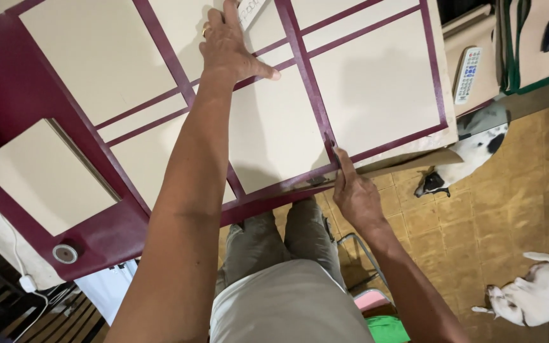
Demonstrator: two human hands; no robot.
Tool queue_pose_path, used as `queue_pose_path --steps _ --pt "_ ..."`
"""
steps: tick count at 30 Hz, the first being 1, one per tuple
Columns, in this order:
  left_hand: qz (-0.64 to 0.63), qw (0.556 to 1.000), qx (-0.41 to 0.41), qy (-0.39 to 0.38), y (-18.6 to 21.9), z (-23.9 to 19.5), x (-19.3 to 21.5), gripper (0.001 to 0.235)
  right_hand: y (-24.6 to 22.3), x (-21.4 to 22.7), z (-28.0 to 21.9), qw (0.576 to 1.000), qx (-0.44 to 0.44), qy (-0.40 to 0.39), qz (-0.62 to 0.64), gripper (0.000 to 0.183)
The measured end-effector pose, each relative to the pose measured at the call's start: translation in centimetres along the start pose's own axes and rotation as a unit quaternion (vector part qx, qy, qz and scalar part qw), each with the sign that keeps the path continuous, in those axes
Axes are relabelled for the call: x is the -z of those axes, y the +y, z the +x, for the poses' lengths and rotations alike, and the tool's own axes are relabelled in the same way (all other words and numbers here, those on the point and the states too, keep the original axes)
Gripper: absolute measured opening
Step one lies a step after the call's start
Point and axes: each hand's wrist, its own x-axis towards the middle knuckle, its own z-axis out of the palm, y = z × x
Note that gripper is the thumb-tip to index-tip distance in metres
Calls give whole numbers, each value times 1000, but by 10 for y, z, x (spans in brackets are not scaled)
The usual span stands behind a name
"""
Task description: Cutting a maroon vinyl sheet to size around cardboard templates and folding the edges to create covers.
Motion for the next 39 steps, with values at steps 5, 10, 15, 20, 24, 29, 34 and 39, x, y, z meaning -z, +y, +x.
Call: queue_pose_path --steps 5,10,15,20,24,29,34,39 --pt "8 1000 8 -3 1 2 -1 132 3 -16 -10 982 -119 27 146 63" --pt "11 1000 19 -8 3 1 0 125 7 -20 -23 998 -4 63 -6 60" --pt "3 999 29 -19 5 -1 4 126 0 -2 -36 960 -184 -80 194 65" --pt "8 999 29 -20 4 2 3 125 0 2 -47 961 -200 -86 168 65" --pt "6 1000 22 -16 3 2 2 127 18 -26 -56 991 -13 -71 -116 44" --pt "-10 1000 20 -10 4 -1 3 125 18 -13 -65 947 98 -6 -306 11" --pt "-6 1000 16 -17 -1 1 -3 129 41 -28 -71 950 132 20 -283 32" --pt "-18 1000 -15 -6 -4 1 2 127 24 56 -87 942 -160 -53 290 58"
